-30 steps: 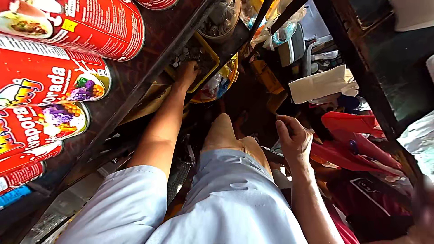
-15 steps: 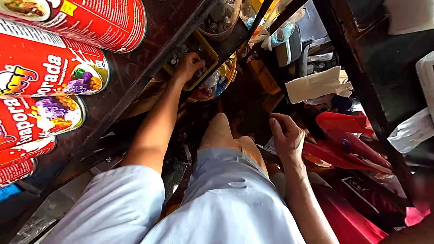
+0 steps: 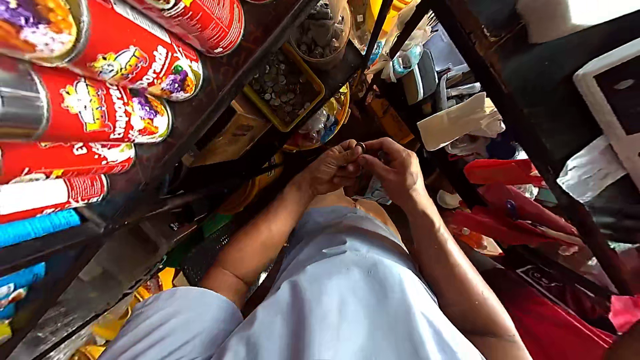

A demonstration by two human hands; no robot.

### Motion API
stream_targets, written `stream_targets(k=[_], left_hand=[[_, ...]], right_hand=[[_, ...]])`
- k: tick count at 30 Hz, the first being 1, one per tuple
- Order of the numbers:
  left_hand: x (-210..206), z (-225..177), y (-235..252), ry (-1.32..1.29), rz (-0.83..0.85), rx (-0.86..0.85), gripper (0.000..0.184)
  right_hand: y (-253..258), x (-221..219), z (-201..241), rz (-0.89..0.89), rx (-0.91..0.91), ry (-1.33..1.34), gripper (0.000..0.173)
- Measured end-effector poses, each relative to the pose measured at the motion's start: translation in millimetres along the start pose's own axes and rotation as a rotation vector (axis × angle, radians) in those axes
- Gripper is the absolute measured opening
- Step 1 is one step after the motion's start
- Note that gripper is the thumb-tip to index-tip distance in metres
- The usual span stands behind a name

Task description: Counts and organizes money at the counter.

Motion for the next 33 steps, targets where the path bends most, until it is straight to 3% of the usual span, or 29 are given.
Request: stream_targets(k=[3,4,5,7,9,12,14,18,21,24,28,33], left_hand=[[-10.5,8.6,-3.2,0.077,0.008,-0.004,0.014],[-14.2,12.2,-4.4,0.098,-0.008,-0.002,0.017],[-18.3,16.9,-6.5,0.107,-0.056,0.009,0.032],[-24.8,27.5,-10.8,0.060,-0.339,0.023,0.048],[-31.3,36.2,-16.6,-0.036,-0.548,-0.035,0.039],[-47.4,49.3,-19.8,-0.047,-0.473,-0.104,0.044],[-45.9,53.9,-13.7,-0.098,-0.387,-0.134,0.046],[-49.5,48.4,-12.2,-0.123,-0.555,-0.128,0.025],[-60.4,44.3,-23.8,-0.082,-0.407,-0.033,0.044],[-72.8,47.3,-30.1,0.020,-0.197,0.035,0.065],[-84.3,52.1,-34.3,0.052,-0.160,0.064,0.070],[-88.7,54.8,-35.7,0.092,-0.161,0.060,0.070]], right_hand=[[-7.8,6.8,-6.1,-0.028,0.062,-0.036,0.012],[-11.5,9.5,-6.6,-0.064,0.074,-0.078,0.013],[-17.0,12.6,-5.2,-0.104,0.081,-0.121,0.013],[-32.1,17.1,5.1,-0.169,0.089,-0.231,0.012],[-44.2,15.0,13.8,-0.205,0.148,-0.381,0.012],[-56.6,1.8,12.7,-0.183,0.289,-0.622,0.011],[-66.2,-4.2,9.9,-0.119,0.291,-0.661,0.017],[-83.6,20.2,17.2,-0.193,0.187,-0.492,0.029],[-88.9,40.8,10.7,-0.245,0.177,-0.454,0.023],[-93.1,46.3,14.3,-0.155,0.243,-0.438,0.025],[-97.4,45.8,20.0,-0.064,0.309,-0.545,0.032],[-103.6,39.4,24.9,-0.086,0.381,-0.672,0.035]])
Point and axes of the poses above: each hand's wrist, its own y-axis towards the middle knuckle, its own x-axis out of the back of the hand, z = x × y, the point moved 3 cm from there along y, towards the middle knuckle, and after that the axes turned 4 degrees about x, right-handed, at the moved point
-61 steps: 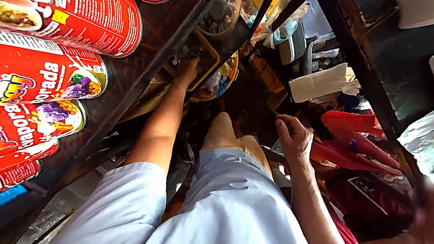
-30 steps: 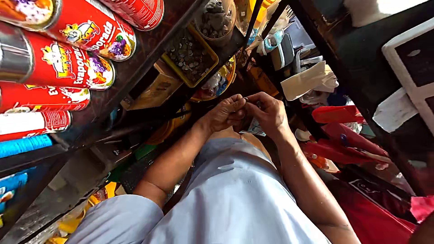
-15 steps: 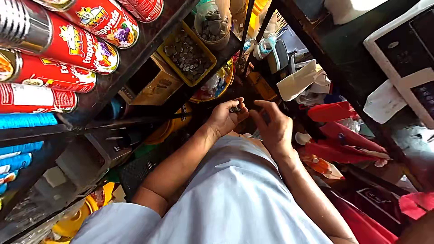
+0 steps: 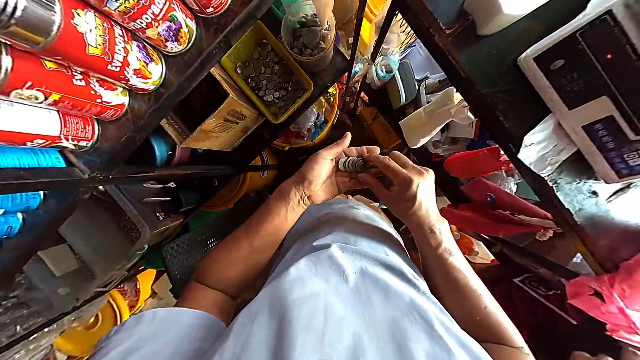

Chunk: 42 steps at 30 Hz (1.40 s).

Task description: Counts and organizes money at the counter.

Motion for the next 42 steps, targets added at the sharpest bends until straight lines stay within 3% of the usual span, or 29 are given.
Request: stream_targets(k=[8,13,30,36,42], left_hand=[[-2.7,-2.3,-2.6,0.001,-0.026,0.003,0.078],[-2.7,0.9,1.8,-0.013,0.000,0.005,0.074],[1.2,5.6,2.3,-0.052,0.026,0.011,0.078],[7.8,10.7,2.5,-0.051,0.037,-0.013,0.079],[14.9,15.9,-2.3,0.016,-0.112,0.001,0.077]], right_hand=[[-1.1,4.2,-3.2,-0.023,0.004,0.115,0.028],[0.6,4.8,0.8,-0.006,0.027,0.035,0.035],[7.8,-1.2,11.0,0.036,0.072,-0.061,0.024],[9.5,-8.2,15.2,0.078,0.094,-0.062,0.031],[11.0,-10.3,7.0,0.019,-0.079,0.116,0.033]])
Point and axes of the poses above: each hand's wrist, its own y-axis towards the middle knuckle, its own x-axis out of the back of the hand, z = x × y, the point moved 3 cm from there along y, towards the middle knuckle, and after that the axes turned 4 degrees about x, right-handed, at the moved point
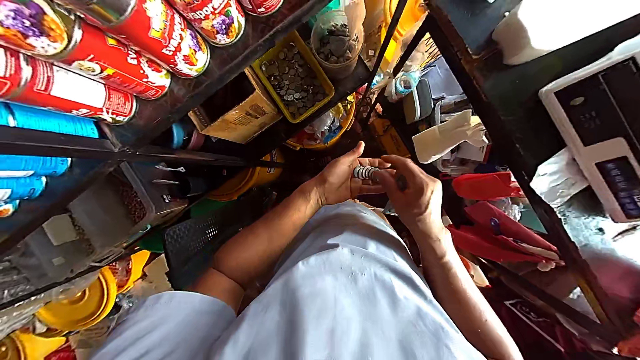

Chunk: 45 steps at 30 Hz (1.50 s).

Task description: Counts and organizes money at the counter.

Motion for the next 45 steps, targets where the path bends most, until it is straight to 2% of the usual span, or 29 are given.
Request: stream_targets(k=[4,9,13,18,19,23,26,29,31,33,35,38,40,42,45], left_hand=[[17.3,3.8,2.7,-0.057,0.017,-0.007,0.072],[25.8,0.0,-6.3,-0.199,0.000,-0.015,0.054],[42.6,-8.8,-5.4,-0.165,0.118,-0.134,0.053],[60.4,-17.1,-14.2,-0.170,-0.008,-0.220,0.044],[66.3,-19.0,-15.3,-0.180,-0.008,-0.230,0.045],[90.7,-27.5,-21.8,-0.293,-0.049,-0.225,0.070],[112.7,-30.9,-38.5,-0.370,-0.172,-0.247,0.071],[140.9,-23.4,-67.4,-0.345,-0.362,-0.299,0.059],[158.4,-12.3,-85.3,-0.327,-0.533,-0.329,0.045],[173.3,-0.4,-102.0,-0.280,-0.667,-0.353,0.044],[180.6,8.1,-119.9,-0.221,-0.761,-0.361,0.049],[192.1,17.6,-142.7,-0.161,-0.812,-0.386,0.043],[203.2,23.4,-155.4,-0.106,-0.799,-0.427,0.026],[211.1,25.5,-166.0,-0.074,-0.800,-0.463,0.026],[221.5,26.2,-177.2,-0.048,-0.842,-0.471,0.033]], right_hand=[[-4.2,2.9,-22.4,-0.066,-0.180,0.027,0.030],[-6.1,-8.1,-29.6,-0.056,-0.275,0.068,0.029],[0.8,-17.7,-35.1,-0.033,-0.367,0.145,0.033],[16.4,-37.3,-34.0,0.023,-0.401,0.268,0.033],[21.6,-42.4,-33.6,0.038,-0.407,0.280,0.033],[45.5,-65.8,-32.3,0.110,-0.454,0.370,0.035],[77.8,-102.1,-28.4,0.188,-0.448,0.483,0.035],[135.3,-164.8,-2.9,0.389,-0.338,0.424,0.038],[177.6,-220.4,29.8,0.561,-0.234,0.264,0.049],[213.3,-271.0,66.1,0.702,-0.113,0.024,0.057],[237.5,-316.0,82.3,0.777,-0.025,-0.162,0.046],[255.1,-355.3,80.1,0.734,0.039,-0.290,0.041],[243.5,-344.0,83.5,0.734,0.075,-0.293,0.039],[212.4,-312.6,86.6,0.786,0.082,-0.321,0.038],[138.7,-264.0,68.1,0.892,0.034,-0.331,0.038]])
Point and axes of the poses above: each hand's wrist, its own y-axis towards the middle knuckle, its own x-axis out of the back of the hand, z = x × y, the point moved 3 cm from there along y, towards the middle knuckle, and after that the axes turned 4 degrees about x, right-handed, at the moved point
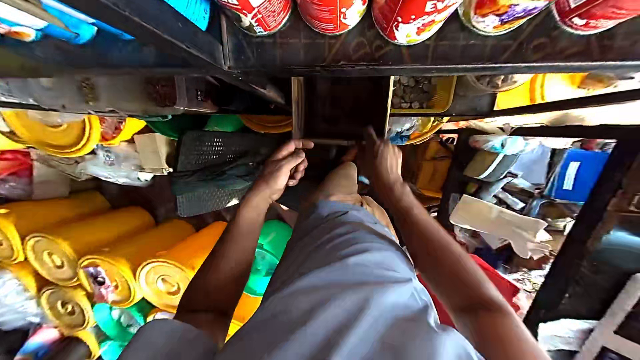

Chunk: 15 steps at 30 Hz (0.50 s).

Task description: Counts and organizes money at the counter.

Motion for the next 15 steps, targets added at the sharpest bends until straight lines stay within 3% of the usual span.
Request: stream_targets(k=[5,8,11,14,15], left_hand=[[-6.2,-19.2,36.6,0.188,-0.076,-0.026,0.027],[-27.7,-41.6,97.0,0.690,-0.087,-0.143,0.033],[-45.9,-52.9,170.3,1.094,-0.208,0.011,0.036],[-44.2,-40.6,209.1,1.066,-0.464,-0.114,0.041],[-47.7,-58.2,200.8,1.040,-0.395,0.011,0.047]], right_hand=[[-65.0,-41.8,-33.7,0.148,-0.060,0.008,0.030],[-65.7,-38.8,-38.3,0.163,-0.025,0.024,0.029],[-63.8,-33.0,-39.1,0.228,-0.023,0.033,0.032],[-60.4,-26.6,-40.1,0.318,-0.043,0.034,0.036],[-60.0,-25.0,-40.9,0.353,-0.041,0.042,0.038]])
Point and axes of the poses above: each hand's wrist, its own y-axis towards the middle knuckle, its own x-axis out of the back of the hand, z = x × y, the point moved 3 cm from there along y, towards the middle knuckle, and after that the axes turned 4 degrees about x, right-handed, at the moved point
